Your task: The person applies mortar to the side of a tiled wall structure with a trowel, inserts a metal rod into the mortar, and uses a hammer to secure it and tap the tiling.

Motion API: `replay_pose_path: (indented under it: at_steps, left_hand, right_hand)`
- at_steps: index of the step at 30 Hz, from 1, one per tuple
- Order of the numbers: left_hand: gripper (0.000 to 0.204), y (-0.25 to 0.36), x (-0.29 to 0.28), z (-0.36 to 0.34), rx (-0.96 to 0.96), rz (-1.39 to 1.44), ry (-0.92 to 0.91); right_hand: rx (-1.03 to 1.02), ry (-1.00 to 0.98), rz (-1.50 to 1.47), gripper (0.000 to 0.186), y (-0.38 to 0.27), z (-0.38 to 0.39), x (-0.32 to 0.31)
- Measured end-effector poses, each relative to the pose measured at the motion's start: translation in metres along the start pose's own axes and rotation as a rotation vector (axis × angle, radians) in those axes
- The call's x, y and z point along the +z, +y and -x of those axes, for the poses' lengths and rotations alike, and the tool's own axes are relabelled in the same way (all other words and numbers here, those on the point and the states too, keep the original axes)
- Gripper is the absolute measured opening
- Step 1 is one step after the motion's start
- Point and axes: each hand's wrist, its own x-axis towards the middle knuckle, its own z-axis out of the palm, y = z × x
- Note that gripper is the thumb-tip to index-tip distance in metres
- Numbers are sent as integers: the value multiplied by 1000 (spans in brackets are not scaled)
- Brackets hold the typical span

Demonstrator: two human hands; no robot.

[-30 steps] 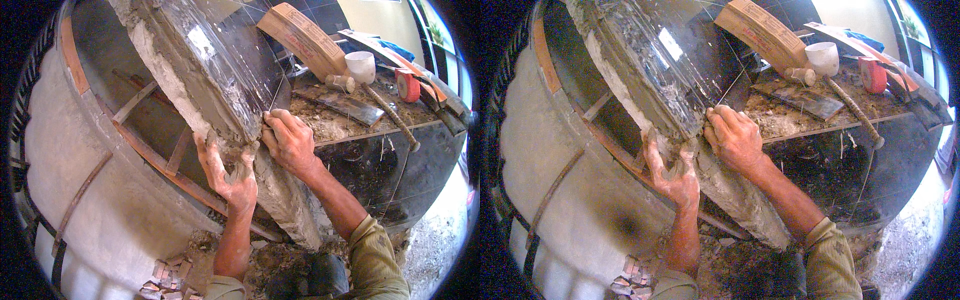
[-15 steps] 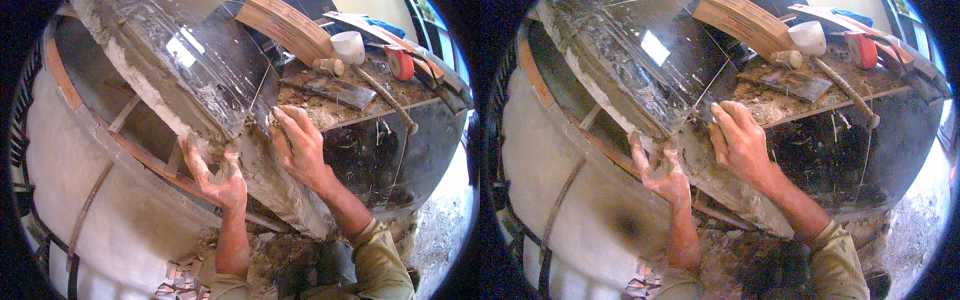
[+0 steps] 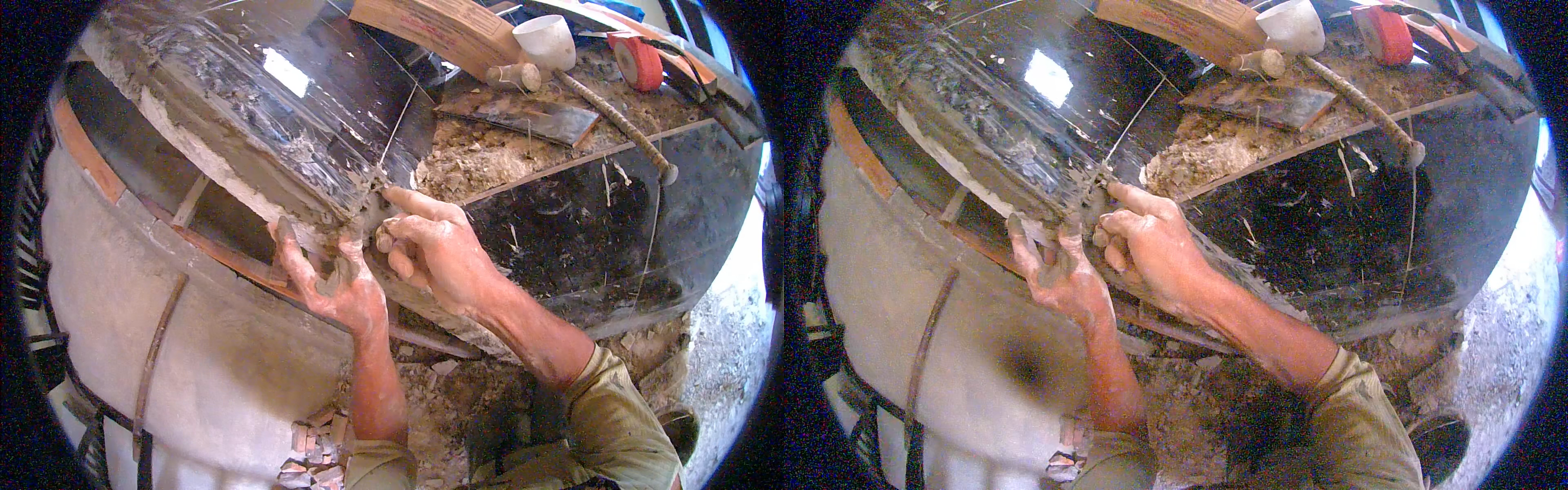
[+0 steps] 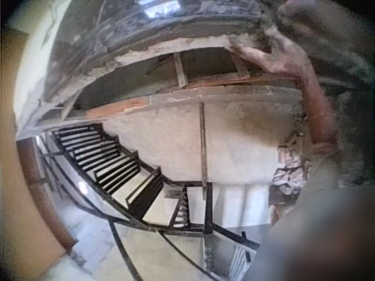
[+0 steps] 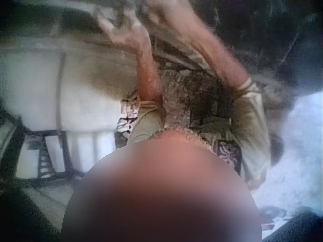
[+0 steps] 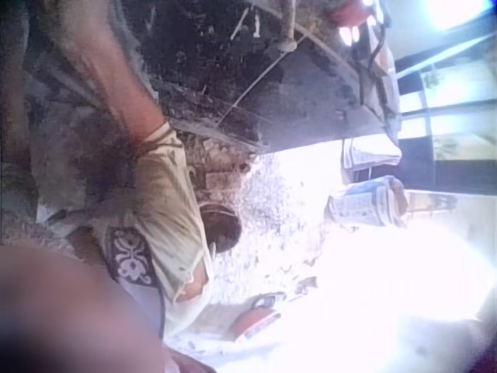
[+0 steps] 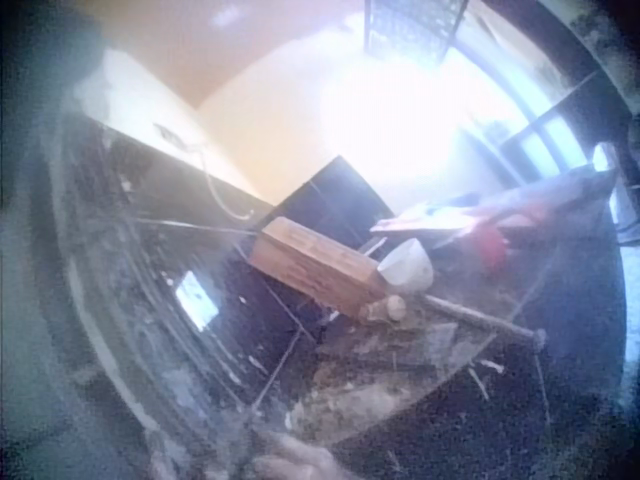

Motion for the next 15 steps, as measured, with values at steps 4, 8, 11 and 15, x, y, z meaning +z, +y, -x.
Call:
replay_pose_path:
  at_steps: [4,8,11,15]
  left_hand:
    - [63,3,4,1,-20,102,-12]
    - [64,0,3,3,-29,116,-17]
    - [63,4,4,1,-42,139,-18]
    - [62,3,4,3,-42,150,-4]
  right_hand:
    - [30,-18,-154,63,6,-6,-4]
    - [22,-102,-316,68,11,-10,-4]
    - [32,-208,-363,71,11,-11,-4]
    - [118,-333,-544,66,12,-13,-11]
